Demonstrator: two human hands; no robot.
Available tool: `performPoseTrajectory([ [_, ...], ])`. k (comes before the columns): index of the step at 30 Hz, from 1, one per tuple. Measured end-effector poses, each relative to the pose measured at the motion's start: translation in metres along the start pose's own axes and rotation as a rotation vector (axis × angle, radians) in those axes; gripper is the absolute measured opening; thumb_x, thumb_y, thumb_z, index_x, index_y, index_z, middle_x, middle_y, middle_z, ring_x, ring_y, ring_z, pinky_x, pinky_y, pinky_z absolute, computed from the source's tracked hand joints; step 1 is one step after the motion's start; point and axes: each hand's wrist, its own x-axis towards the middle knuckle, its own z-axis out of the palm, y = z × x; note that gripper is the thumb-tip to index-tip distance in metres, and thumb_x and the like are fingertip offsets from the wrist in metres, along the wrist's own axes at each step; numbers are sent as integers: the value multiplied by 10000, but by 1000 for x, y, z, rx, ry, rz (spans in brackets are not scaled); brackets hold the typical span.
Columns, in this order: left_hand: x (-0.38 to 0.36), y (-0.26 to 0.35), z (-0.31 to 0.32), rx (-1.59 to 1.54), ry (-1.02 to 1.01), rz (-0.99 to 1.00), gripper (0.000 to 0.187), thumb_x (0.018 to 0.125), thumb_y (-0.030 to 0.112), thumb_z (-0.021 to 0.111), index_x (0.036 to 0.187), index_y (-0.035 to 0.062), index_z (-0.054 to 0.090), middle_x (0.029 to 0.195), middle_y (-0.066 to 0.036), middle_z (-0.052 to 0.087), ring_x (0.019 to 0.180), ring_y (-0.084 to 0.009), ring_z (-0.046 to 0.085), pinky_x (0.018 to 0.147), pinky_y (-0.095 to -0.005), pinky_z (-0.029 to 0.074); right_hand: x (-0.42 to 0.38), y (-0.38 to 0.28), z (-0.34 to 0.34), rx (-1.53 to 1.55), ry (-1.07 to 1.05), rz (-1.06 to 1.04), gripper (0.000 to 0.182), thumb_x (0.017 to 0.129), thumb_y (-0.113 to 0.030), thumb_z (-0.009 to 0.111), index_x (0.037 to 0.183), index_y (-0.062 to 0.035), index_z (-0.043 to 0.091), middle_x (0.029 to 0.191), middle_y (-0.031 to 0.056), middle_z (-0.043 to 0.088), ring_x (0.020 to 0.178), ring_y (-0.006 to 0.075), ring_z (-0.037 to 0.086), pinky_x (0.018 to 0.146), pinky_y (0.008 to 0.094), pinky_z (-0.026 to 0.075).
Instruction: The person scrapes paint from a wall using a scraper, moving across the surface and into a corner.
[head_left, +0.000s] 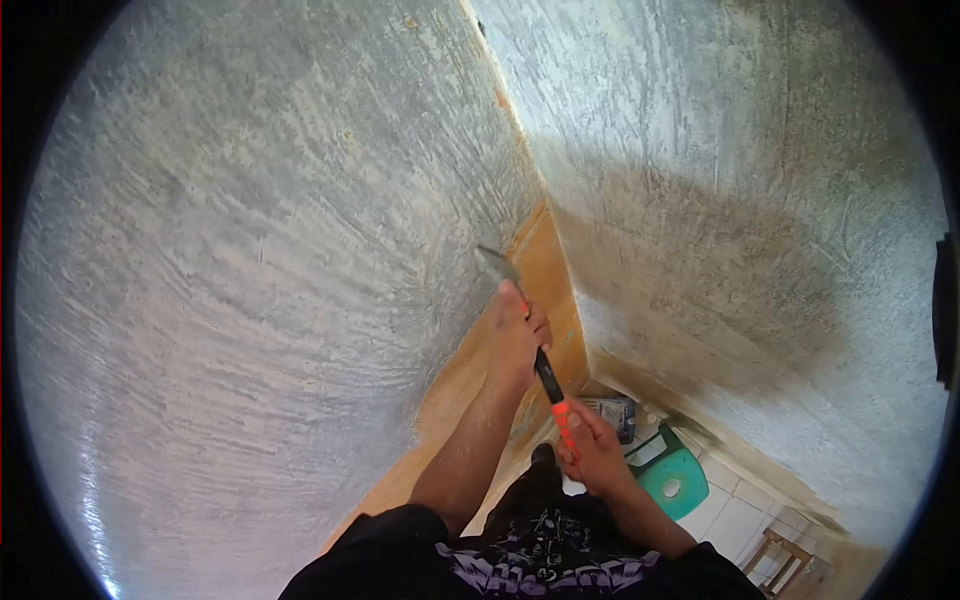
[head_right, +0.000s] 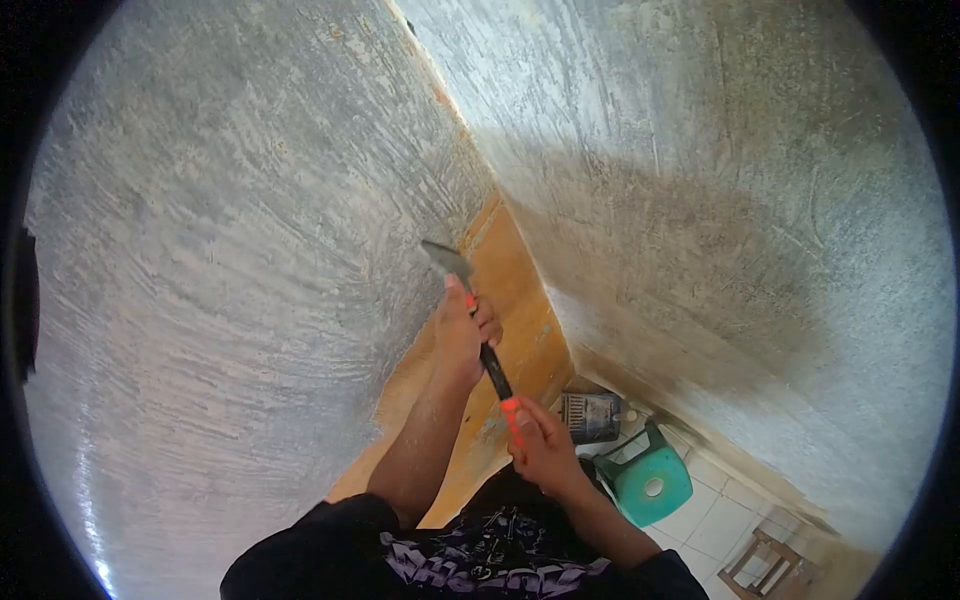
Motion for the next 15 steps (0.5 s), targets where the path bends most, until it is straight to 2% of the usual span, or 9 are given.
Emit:
performPoseTrajectory([
  [3,-16,3,-12,-26,38,-87,414,1040,518,315,907,139,413,584,22,315,443,-91,312,428,-264,292,-13,2,2,-10,-49,99,424,1040,-310,456,1418,-120,422,635,29,460,434,85,369,382,226,309],
  [6,-5,-1,2,77,54,20,433,1034,537,318,895,139,418,585,29,310,445,-85,304,425,-267,289,-3,-4,-2,54,-18,130,431,1039,-307,459,1421,-113,414,633,27,451,436,83,359,387,227,315],
  [9,-8,-2,-7,-8,2,-3,443,1029,548,327,870,143,409,588,37,306,446,-82,300,421,-270,289,-3,9,-5,-40,-51,-10,435,1042,-319,451,1425,-117,410,625,24,442,430,82,347,389,225,312],
  [12,-13,3,-14,0,0,-33,447,1027,550,330,860,144,409,590,41,305,451,-81,298,424,-261,286,-12,2,5,13,-63,34,479,1038,-325,471,1448,-85,400,628,2,429,453,64,360,408,213,322],
  [15,10,0,1,92,-91,90,429,1030,539,332,893,137,395,583,25,339,454,-89,330,422,-254,312,4,-12,3,57,-24,39,484,1041,-338,459,1446,-81,403,632,3,426,447,65,363,399,216,310],
])
